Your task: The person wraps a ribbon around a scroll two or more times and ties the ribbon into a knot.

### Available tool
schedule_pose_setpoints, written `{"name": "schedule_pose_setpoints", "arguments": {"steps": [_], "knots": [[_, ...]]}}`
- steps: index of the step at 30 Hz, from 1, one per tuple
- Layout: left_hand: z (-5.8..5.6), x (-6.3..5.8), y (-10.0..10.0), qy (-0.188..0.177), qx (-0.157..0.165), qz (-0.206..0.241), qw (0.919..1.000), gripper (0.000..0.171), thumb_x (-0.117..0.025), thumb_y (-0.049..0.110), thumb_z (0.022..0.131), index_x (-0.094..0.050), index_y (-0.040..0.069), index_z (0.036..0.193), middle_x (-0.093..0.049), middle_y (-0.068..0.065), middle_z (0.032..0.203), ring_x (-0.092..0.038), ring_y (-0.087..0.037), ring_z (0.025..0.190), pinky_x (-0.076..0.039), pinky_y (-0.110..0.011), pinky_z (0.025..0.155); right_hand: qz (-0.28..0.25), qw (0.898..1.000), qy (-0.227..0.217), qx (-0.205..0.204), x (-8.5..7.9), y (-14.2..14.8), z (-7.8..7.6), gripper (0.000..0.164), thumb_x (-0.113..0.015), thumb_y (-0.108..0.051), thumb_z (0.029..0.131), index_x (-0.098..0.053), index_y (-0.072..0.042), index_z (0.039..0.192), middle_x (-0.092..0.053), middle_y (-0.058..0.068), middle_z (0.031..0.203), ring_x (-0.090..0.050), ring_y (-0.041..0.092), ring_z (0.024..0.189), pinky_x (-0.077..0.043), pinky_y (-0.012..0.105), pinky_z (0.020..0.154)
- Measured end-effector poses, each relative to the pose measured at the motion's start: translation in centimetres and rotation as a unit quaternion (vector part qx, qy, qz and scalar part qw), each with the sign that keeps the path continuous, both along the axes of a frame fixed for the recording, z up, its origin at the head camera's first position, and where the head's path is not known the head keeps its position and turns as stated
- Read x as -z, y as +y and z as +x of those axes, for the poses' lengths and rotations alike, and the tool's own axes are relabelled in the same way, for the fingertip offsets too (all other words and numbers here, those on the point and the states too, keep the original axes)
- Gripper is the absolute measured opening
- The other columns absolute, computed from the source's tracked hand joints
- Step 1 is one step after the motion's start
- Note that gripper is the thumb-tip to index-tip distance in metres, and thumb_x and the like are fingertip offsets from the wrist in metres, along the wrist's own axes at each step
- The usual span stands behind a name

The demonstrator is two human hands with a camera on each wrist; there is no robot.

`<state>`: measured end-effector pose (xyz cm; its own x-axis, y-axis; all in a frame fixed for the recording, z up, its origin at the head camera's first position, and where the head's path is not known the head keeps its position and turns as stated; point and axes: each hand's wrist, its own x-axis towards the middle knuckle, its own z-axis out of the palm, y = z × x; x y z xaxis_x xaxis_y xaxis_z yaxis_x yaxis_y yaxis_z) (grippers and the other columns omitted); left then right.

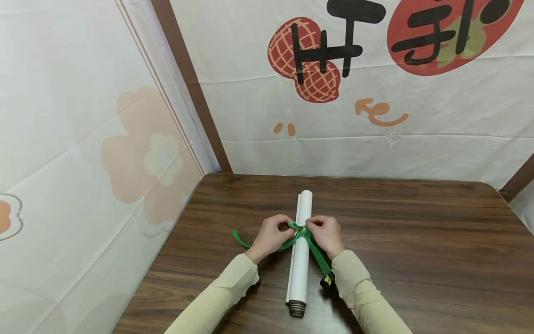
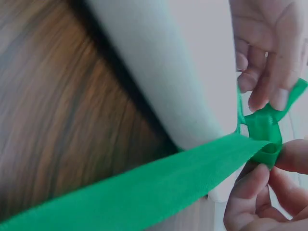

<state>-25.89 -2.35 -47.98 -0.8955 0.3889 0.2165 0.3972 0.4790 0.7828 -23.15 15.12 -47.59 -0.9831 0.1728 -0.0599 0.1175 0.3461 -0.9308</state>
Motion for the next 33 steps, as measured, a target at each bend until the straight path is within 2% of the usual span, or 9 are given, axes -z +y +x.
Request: {"name": "schedule_pose_setpoints", "arguments": {"steps": [3, 6, 11, 14, 16, 22, 27, 31, 33], "knots": [[0.0, 0.0, -0.1, -0.002, -0.012, 0.005, 0.9999, 0.006, -0.068, 0.007, 0.084, -0.071, 0.01, 0.087, -0.068, -0.001, 0.081, -0.058, -0.002, 0.07, -0.049, -0.017, 0.066, -0.056, 0.998, -0.023, 0.0, -0.2, 0.1, 0.0, 0.026, -0.06, -0.011, 0.092, -0.068, 0.006, 0.11, -0.068, 0.013, 0.098, -0.06, 0.01, 0.072, -0.051, 0.024, 0.064], [0.0, 0.0, -0.2, -0.01, -0.015, 0.008, 0.9998, 0.007, -0.068, 0.006, 0.083, -0.071, 0.01, 0.087, -0.068, -0.001, 0.079, -0.058, -0.003, 0.069, -0.049, -0.018, 0.065, -0.117, 0.992, -0.047, -0.006, -0.4, 0.3, 0.0, 0.03, -0.059, -0.01, 0.093, -0.063, 0.01, 0.114, -0.065, 0.006, 0.088, -0.057, 0.009, 0.068, -0.05, 0.023, 0.062], [0.1, 0.1, -0.4, -0.021, 0.003, 0.006, 0.9998, 0.007, -0.068, 0.006, 0.084, -0.071, 0.01, 0.086, -0.069, -0.002, 0.08, -0.058, -0.002, 0.068, -0.049, -0.017, 0.064, -0.22, 0.971, -0.091, -0.019, -0.5, 0.9, -0.1, 0.036, -0.056, -0.009, 0.094, -0.052, 0.013, 0.123, -0.06, -0.003, 0.076, -0.054, 0.006, 0.066, -0.047, 0.02, 0.06], [0.1, 0.1, -0.6, -0.026, 0.017, 0.0, 0.9995, 0.008, -0.067, 0.006, 0.084, -0.072, 0.011, 0.086, -0.069, -0.001, 0.079, -0.057, -0.002, 0.068, -0.049, -0.017, 0.063, -0.256, 0.96, -0.111, -0.02, -0.5, 1.3, -0.1, 0.038, -0.054, -0.007, 0.096, -0.048, 0.014, 0.126, -0.062, -0.003, 0.077, -0.056, 0.005, 0.067, -0.048, 0.017, 0.061], [0.1, 0.2, -0.8, -0.029, 0.025, -0.003, 0.9993, 0.009, -0.066, 0.005, 0.083, -0.072, 0.011, 0.087, -0.068, 0.0, 0.079, -0.056, -0.002, 0.068, -0.048, -0.017, 0.062, -0.26, 0.959, -0.114, -0.015, -0.4, 1.5, -0.1, 0.038, -0.054, -0.006, 0.095, -0.047, 0.014, 0.127, -0.063, -0.004, 0.077, -0.057, 0.004, 0.067, -0.049, 0.016, 0.061], [0.0, 0.4, -1.6, -0.054, 0.036, -0.005, 0.9979, 0.009, -0.067, 0.006, 0.083, -0.072, 0.011, 0.089, -0.067, 0.001, 0.078, -0.055, -0.004, 0.067, -0.047, -0.018, 0.06, -0.218, 0.971, -0.092, 0.019, -0.4, 1.7, 0.0, 0.036, -0.054, -0.002, 0.093, -0.048, 0.016, 0.123, -0.061, 0.0, 0.077, -0.058, 0.006, 0.064, -0.051, 0.017, 0.061], [-0.2, 0.5, -2.3, -0.073, 0.039, -0.027, 0.9962, 0.008, -0.068, 0.01, 0.084, -0.072, 0.012, 0.091, -0.065, 0.003, 0.079, -0.053, -0.005, 0.068, -0.046, -0.018, 0.06, -0.203, 0.974, -0.096, 0.021, -0.2, 1.8, 0.0, 0.034, -0.048, -0.003, 0.096, -0.046, 0.015, 0.125, -0.057, 0.004, 0.084, -0.058, 0.007, 0.068, -0.052, 0.018, 0.064], [-0.4, 0.5, -2.7, -0.086, 0.029, -0.045, 0.9948, 0.008, -0.066, 0.013, 0.085, -0.072, 0.011, 0.091, -0.063, 0.003, 0.077, -0.051, -0.007, 0.066, -0.043, -0.02, 0.059, -0.181, 0.978, -0.1, 0.018, 0.1, 2.0, 0.1, 0.031, -0.048, -0.001, 0.096, -0.047, 0.015, 0.122, -0.055, 0.007, 0.087, -0.058, 0.008, 0.069, -0.053, 0.019, 0.064], [-0.6, 0.5, -2.9, -0.109, 0.018, -0.046, 0.9928, 0.008, -0.066, 0.014, 0.086, -0.072, 0.011, 0.091, -0.062, 0.002, 0.077, -0.05, -0.008, 0.066, -0.043, -0.021, 0.06, -0.169, 0.98, -0.1, 0.015, 0.2, 2.1, 0.2, 0.031, -0.048, -0.001, 0.095, -0.048, 0.016, 0.121, -0.054, 0.008, 0.088, -0.058, 0.008, 0.068, -0.053, 0.018, 0.064]]}}
